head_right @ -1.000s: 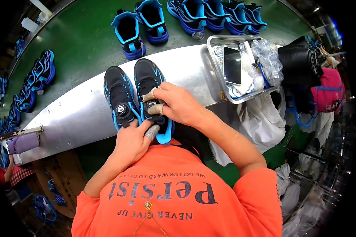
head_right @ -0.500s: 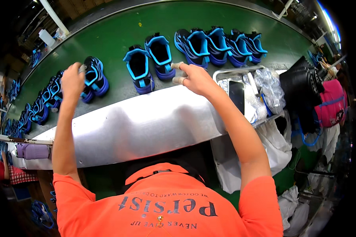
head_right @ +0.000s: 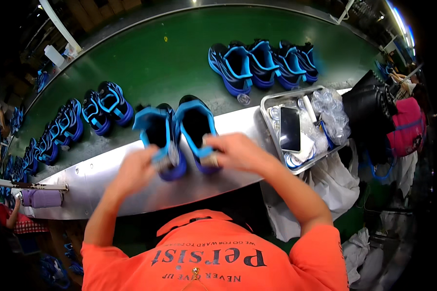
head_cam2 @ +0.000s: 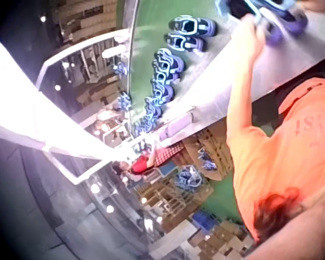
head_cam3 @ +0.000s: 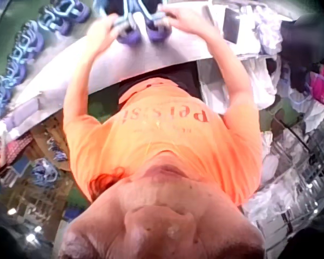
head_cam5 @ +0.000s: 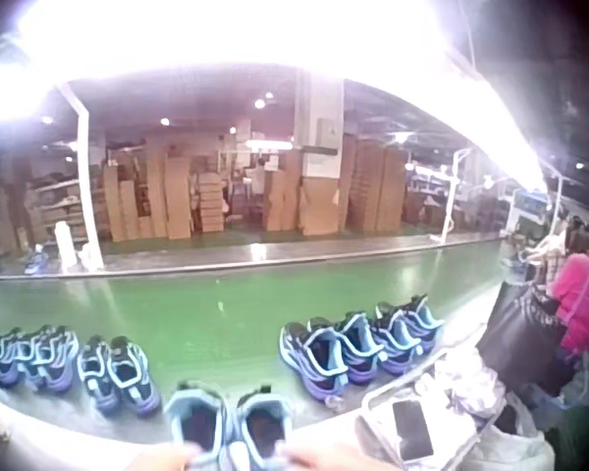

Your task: The person wipes and checks the dials on pairs of shoes by hand at a workstation and places the shoes onto a conveyor belt.

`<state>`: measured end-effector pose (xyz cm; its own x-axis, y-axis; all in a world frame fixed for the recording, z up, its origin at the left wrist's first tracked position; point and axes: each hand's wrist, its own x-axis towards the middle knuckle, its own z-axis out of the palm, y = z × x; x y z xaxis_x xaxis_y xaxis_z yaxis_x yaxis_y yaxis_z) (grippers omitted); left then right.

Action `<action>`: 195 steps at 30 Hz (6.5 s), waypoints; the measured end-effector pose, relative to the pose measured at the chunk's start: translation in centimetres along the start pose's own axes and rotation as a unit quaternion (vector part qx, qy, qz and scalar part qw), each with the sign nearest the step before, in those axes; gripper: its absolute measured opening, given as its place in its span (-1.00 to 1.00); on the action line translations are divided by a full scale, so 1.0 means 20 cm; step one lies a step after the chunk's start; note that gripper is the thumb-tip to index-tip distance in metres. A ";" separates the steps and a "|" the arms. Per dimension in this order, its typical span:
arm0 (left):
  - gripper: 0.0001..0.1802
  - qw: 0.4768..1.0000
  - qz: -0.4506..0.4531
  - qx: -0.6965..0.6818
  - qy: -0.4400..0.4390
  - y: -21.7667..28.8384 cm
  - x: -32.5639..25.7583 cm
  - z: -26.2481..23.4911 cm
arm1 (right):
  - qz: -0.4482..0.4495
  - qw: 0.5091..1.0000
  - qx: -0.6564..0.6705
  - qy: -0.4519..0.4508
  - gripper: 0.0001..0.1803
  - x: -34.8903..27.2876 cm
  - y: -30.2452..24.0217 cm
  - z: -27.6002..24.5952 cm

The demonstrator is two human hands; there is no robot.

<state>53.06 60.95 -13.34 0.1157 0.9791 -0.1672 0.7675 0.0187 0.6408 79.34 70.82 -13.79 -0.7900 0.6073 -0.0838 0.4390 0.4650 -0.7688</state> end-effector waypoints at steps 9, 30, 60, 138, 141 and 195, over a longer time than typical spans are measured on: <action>-0.49 0.980 -0.095 -0.173 -0.017 0.07 -0.49 0.17 | -0.011 0.997 0.071 0.017 -0.48 -0.40 -0.13 0.18; -0.51 0.946 0.099 0.226 0.212 0.31 -0.11 0.68 | -0.184 0.942 -0.193 0.203 -0.72 -0.41 0.28 0.18; -0.51 0.967 0.111 0.131 0.186 0.27 -0.23 0.54 | -0.185 0.945 -0.149 0.222 -0.50 -0.44 0.15 0.28; -0.51 0.984 0.035 -0.105 0.137 -0.93 -0.79 -0.01 | -0.078 0.996 -0.023 0.032 -0.62 0.31 -0.42 1.16; -0.51 0.982 0.039 -0.168 0.075 -0.99 -0.81 -0.01 | 0.002 0.995 -0.055 0.078 -0.59 0.29 -0.48 1.23; -0.65 0.944 -0.055 -0.325 -0.005 -0.90 -1.22 0.03 | -0.156 0.982 0.004 0.103 -0.66 0.56 -0.64 1.42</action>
<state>36.91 36.64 -21.29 0.0663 0.9618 -0.2655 0.2271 0.2446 0.9427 52.69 53.30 -22.92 -0.7813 0.5543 0.2868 0.1849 0.6444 -0.7420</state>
